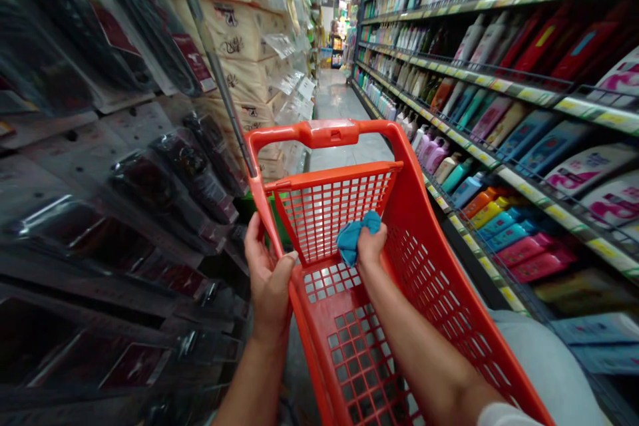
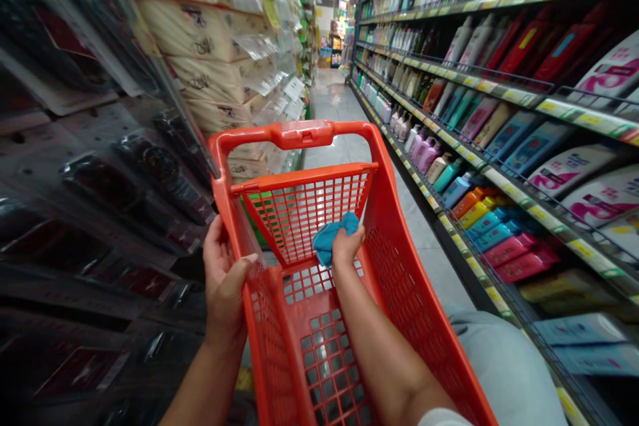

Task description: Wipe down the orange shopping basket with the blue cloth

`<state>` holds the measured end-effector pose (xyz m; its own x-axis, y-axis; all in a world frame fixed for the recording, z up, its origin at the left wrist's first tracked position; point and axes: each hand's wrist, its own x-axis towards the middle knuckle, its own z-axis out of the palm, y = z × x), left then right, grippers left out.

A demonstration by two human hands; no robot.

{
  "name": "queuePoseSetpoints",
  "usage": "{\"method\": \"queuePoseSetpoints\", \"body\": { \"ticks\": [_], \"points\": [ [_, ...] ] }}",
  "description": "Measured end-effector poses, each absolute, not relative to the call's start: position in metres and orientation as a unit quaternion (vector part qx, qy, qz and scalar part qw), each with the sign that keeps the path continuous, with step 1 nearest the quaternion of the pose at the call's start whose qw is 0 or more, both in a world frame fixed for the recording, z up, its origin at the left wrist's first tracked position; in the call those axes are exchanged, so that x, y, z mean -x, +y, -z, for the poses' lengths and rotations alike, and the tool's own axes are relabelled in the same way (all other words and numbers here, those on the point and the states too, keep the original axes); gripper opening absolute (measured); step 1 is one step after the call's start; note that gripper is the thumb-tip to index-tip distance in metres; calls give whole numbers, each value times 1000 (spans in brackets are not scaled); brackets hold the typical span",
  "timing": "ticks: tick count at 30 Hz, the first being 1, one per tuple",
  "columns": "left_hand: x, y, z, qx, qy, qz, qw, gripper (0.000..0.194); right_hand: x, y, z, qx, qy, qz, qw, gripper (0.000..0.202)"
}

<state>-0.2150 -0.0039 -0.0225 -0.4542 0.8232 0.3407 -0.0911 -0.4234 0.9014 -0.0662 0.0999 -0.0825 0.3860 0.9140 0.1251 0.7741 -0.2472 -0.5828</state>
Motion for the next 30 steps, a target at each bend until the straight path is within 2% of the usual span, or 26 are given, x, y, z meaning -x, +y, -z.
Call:
{"method": "queuePoseSetpoints", "body": {
  "ticks": [2,4,6,11,16,19,24,26,30],
  "points": [
    [217,-3,25,-413,441,-733,311,77,53,117,53,756,-534,-77,370,48],
    [218,-2,27,-407,442,-737,309,79,36,135,19,698,-525,0,487,48],
    [218,-1,30,-401,439,-741,311,79,22,148,-11,658,-531,48,532,46],
    [214,0,30,-402,434,-738,324,78,59,132,-40,633,-653,-9,416,39],
    [215,1,28,-410,423,-739,327,78,141,91,-33,393,-846,-66,354,39],
    [217,0,29,-405,423,-740,331,80,136,88,-22,407,-823,-65,391,44],
    [215,1,32,-396,409,-741,357,83,107,101,-8,545,-630,-62,549,47],
    [213,2,33,-398,402,-744,357,82,118,103,-11,508,-661,-85,545,47],
    [212,4,36,-413,385,-752,341,79,150,96,-27,311,-799,-165,487,47]
  ]
}}
